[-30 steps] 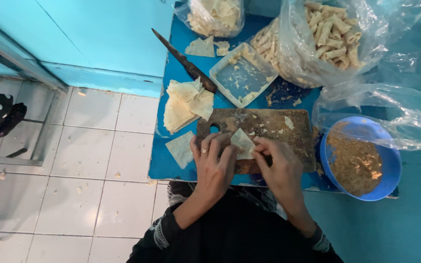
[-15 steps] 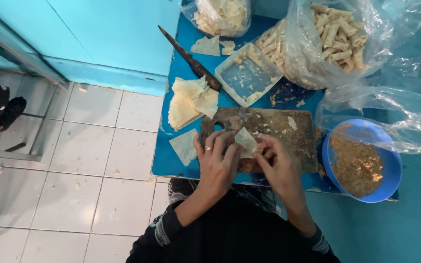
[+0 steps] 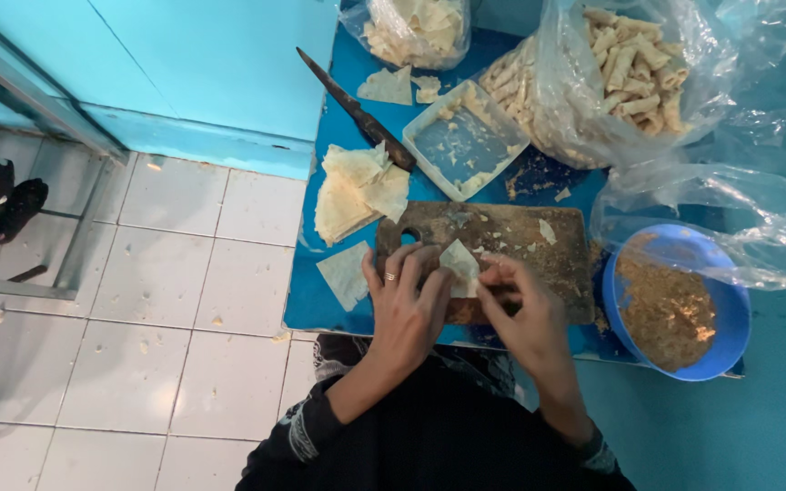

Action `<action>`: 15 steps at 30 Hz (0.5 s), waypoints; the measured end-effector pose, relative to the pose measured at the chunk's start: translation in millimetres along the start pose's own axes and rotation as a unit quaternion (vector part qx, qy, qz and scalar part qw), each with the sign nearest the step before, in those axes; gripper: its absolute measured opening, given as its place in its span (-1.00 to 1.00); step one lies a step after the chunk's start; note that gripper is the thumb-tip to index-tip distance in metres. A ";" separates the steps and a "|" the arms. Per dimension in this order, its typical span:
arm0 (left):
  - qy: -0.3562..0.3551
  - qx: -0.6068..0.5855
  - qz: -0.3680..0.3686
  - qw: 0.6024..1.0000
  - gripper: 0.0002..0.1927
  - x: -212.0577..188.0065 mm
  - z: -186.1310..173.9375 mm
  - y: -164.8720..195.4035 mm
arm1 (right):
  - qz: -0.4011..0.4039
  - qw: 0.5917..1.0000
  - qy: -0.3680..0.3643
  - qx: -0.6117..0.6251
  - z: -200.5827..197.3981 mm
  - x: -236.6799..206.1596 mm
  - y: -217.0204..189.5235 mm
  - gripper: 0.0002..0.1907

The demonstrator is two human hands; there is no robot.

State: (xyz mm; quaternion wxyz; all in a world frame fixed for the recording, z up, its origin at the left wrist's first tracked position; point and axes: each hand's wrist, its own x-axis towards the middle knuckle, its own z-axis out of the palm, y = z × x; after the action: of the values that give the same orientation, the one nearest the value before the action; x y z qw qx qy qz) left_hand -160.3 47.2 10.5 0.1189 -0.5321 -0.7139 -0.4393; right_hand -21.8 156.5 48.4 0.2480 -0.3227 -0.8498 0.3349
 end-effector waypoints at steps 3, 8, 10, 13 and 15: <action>-0.001 -0.005 -0.005 1.000 -0.82 -0.2 -0.3 -0.8 | -0.043 0.998 -0.019 -0.042 -4.7 0.6 1.7 -0.54; 0.005 -0.001 -0.011 1.000 -0.83 0.2 0.6 -0.1 | -0.125 0.982 0.037 -0.135 0.3 -0.3 4.7 -0.64; 0.008 -0.001 -0.010 1.000 -0.84 0.7 0.4 -0.7 | -0.148 0.974 0.065 -0.161 5.4 0.3 5.8 -0.68; 0.003 -0.006 -0.009 1.000 -0.85 0.8 -0.9 -0.9 | -0.193 0.964 0.099 -0.154 11.0 0.4 6.0 -0.69; 0.002 -0.007 -0.010 1.000 -0.85 1.2 -1.2 -0.7 | -0.159 0.979 0.107 -0.067 13.6 -0.9 5.0 -0.69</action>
State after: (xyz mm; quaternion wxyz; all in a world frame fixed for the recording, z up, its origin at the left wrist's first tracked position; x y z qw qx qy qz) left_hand -161.7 47.0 11.6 0.1120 -0.5253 -0.7155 -0.4467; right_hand -28.0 153.1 35.7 0.3654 -0.2338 -0.8792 0.1972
